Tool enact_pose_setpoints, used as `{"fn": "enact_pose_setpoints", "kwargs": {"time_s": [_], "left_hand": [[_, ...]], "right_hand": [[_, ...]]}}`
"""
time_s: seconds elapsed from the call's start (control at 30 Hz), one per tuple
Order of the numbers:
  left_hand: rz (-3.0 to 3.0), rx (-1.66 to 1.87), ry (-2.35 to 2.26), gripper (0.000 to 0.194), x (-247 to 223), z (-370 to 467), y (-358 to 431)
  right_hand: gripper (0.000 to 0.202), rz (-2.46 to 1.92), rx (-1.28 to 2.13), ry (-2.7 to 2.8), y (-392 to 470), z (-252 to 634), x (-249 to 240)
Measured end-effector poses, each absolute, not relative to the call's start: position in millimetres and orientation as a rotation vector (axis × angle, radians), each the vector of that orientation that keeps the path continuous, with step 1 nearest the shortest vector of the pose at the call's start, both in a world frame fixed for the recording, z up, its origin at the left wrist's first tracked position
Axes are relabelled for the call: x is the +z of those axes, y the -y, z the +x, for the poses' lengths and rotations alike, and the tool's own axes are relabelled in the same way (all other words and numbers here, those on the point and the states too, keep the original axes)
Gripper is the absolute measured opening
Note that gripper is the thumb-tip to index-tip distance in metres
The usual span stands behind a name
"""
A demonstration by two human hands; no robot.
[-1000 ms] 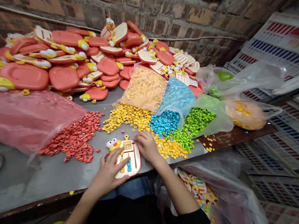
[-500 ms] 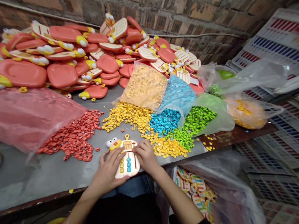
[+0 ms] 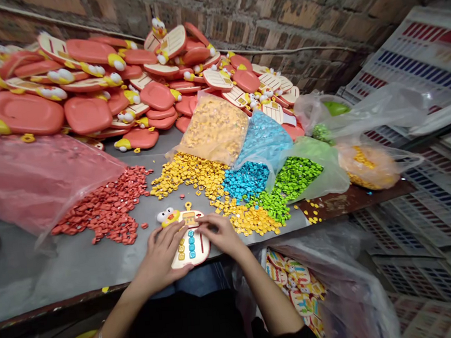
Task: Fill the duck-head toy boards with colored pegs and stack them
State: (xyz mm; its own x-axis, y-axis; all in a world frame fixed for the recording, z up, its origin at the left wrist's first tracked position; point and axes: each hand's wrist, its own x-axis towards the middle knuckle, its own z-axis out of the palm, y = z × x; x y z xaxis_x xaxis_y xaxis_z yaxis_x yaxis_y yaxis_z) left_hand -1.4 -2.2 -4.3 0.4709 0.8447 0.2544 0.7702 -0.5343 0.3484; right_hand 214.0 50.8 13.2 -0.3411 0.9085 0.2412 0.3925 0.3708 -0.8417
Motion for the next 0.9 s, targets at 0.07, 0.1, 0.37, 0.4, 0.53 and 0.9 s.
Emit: {"fn": "enact_pose_setpoints", "kwargs": {"time_s": [0.07,0.1,0.37,0.4,0.53,0.9], "left_hand": [[2.517,0.596,-1.415,0.068,-3.1,-1.2,2.4],[2.512,0.600,-1.419,0.065,-2.7,-1.3,2.6],[2.546,0.585,-1.396,0.066,-3.0,-3.5,2.7],[2.542,0.590,-1.393,0.066,-2.8,-3.5,2.4],[2.530,0.600,-1.390,0.065,-2.6,-3.0,1.6],[2.503,0.603,-1.389,0.062,-2.2,-2.0,1.9]], "right_hand": [[0.015,-1.275,0.679,1.884,-68.2,228.6,16.6],[0.015,-1.350,0.532,1.909,-78.6,234.9,17.2],[0.021,-1.549,0.128,2.240,-123.7,244.2,-1.5],[0.020,-1.538,0.137,2.207,-123.1,243.7,-4.2],[0.016,-1.514,0.170,2.145,-118.3,242.0,-8.0],[0.008,-1.176,0.594,1.963,-81.7,209.2,15.5]]}}
